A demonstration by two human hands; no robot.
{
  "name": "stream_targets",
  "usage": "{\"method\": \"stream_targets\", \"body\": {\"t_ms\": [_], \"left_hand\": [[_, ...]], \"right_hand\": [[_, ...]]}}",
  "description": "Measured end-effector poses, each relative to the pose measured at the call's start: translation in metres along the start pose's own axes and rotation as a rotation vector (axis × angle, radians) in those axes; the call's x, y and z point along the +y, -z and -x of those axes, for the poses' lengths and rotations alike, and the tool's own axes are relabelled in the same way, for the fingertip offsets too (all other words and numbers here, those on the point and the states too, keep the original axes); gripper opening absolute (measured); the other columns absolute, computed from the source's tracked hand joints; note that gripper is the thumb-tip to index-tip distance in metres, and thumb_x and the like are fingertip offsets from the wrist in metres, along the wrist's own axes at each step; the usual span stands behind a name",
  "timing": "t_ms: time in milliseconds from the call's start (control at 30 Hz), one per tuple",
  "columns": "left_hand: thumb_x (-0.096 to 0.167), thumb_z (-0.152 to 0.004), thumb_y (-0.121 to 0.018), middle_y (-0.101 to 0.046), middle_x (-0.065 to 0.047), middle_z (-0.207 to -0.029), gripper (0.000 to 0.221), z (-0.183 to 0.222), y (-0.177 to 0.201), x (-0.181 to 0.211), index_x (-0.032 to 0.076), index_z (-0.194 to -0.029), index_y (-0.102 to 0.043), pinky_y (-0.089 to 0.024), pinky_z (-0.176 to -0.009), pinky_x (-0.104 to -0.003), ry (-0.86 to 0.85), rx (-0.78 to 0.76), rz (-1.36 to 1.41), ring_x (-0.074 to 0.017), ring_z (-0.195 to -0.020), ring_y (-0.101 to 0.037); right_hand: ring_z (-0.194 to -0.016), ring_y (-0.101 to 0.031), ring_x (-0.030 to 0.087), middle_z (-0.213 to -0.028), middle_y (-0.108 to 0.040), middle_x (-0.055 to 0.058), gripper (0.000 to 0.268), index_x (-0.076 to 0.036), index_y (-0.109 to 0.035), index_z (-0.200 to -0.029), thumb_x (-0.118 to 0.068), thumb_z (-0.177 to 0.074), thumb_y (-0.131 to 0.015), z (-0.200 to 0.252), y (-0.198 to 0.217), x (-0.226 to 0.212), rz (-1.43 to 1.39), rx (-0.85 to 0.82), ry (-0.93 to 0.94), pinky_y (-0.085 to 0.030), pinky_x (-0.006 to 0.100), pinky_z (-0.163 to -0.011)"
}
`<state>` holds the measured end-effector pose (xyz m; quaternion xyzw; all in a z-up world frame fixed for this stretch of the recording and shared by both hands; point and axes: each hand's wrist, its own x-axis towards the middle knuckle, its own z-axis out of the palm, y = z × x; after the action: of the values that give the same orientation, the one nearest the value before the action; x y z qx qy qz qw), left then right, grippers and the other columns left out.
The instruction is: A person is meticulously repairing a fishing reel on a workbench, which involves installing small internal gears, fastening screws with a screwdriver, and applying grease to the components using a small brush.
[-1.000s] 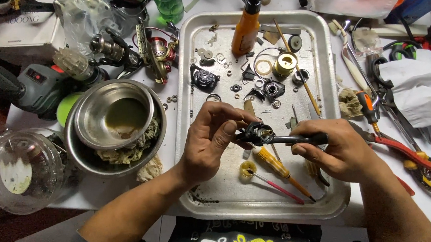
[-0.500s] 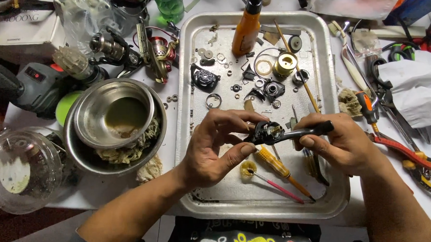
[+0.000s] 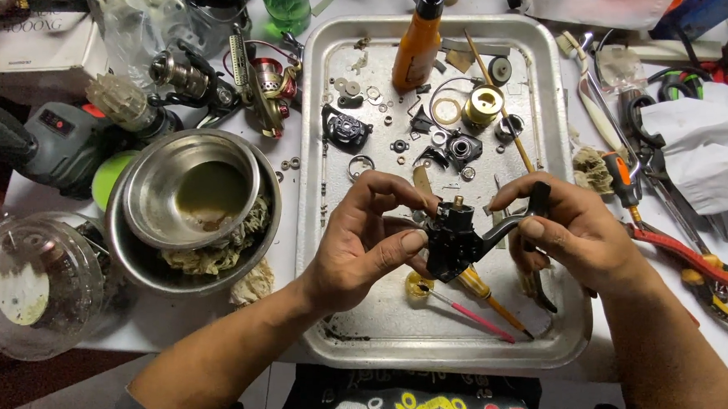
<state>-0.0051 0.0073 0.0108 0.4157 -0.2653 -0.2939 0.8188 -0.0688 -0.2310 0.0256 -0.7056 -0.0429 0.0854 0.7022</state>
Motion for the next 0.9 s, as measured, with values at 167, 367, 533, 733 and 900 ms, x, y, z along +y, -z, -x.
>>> {"method": "stream_targets", "body": {"t_ms": [167,367,533,733,900], "left_hand": [[0.009,-0.088,-0.058,-0.048,-0.017,-0.108,0.030,-0.001,0.001,-0.001,0.006,-0.111,-0.039,-0.059,-0.065,-0.031,0.017,-0.015,0.030,-0.0226,-0.072,-0.062],[0.013,-0.086,-0.058,-0.046,-0.015,-0.104,0.030,-0.004,0.000,0.001,0.008,-0.110,-0.040,-0.061,-0.063,-0.036,0.094,0.031,-0.027,-0.0247,-0.076,-0.061],[0.013,-0.084,-0.057,-0.047,-0.015,-0.103,0.034,-0.009,0.003,-0.004,0.006,-0.112,-0.039,-0.061,-0.064,-0.039,0.165,0.051,0.006,-0.0269,-0.085,-0.059],[0.011,-0.082,-0.057,-0.044,-0.020,-0.105,0.037,-0.016,0.009,-0.007,0.006,-0.113,-0.037,-0.061,-0.064,-0.037,0.318,0.021,0.032,-0.0323,-0.078,-0.062],[0.008,-0.080,-0.059,-0.043,-0.020,-0.105,0.040,-0.019,0.011,-0.006,0.004,-0.113,-0.037,-0.060,-0.066,-0.035,0.436,0.087,0.110,-0.0268,-0.070,-0.063]], "right_hand": [[-0.035,-0.045,0.010,-0.046,-0.050,0.006,0.041,0.004,-0.050,-0.108,-0.028,-0.083,-0.058,0.002,0.000,0.002,-0.132,0.011,-0.010,-0.034,0.019,-0.036],[-0.029,-0.036,0.009,-0.038,-0.044,0.005,0.046,0.002,-0.050,-0.110,-0.031,-0.080,-0.059,0.001,0.000,-0.004,-0.157,0.102,-0.068,-0.022,0.018,-0.029],[-0.030,-0.020,0.006,-0.039,-0.026,-0.003,0.054,0.002,-0.057,-0.117,-0.027,-0.072,-0.059,-0.008,-0.007,-0.019,-0.152,0.267,-0.300,-0.012,0.020,-0.028],[-0.031,-0.015,0.007,-0.039,-0.019,-0.004,0.053,0.002,-0.059,-0.120,-0.020,-0.072,-0.057,-0.016,-0.005,-0.022,-0.050,0.303,-0.417,-0.010,0.022,-0.029],[-0.032,-0.017,0.005,-0.041,-0.021,-0.005,0.051,0.000,-0.062,-0.120,-0.018,-0.072,-0.059,-0.020,-0.001,-0.015,-0.122,0.307,-0.491,-0.011,0.022,-0.030]]}}
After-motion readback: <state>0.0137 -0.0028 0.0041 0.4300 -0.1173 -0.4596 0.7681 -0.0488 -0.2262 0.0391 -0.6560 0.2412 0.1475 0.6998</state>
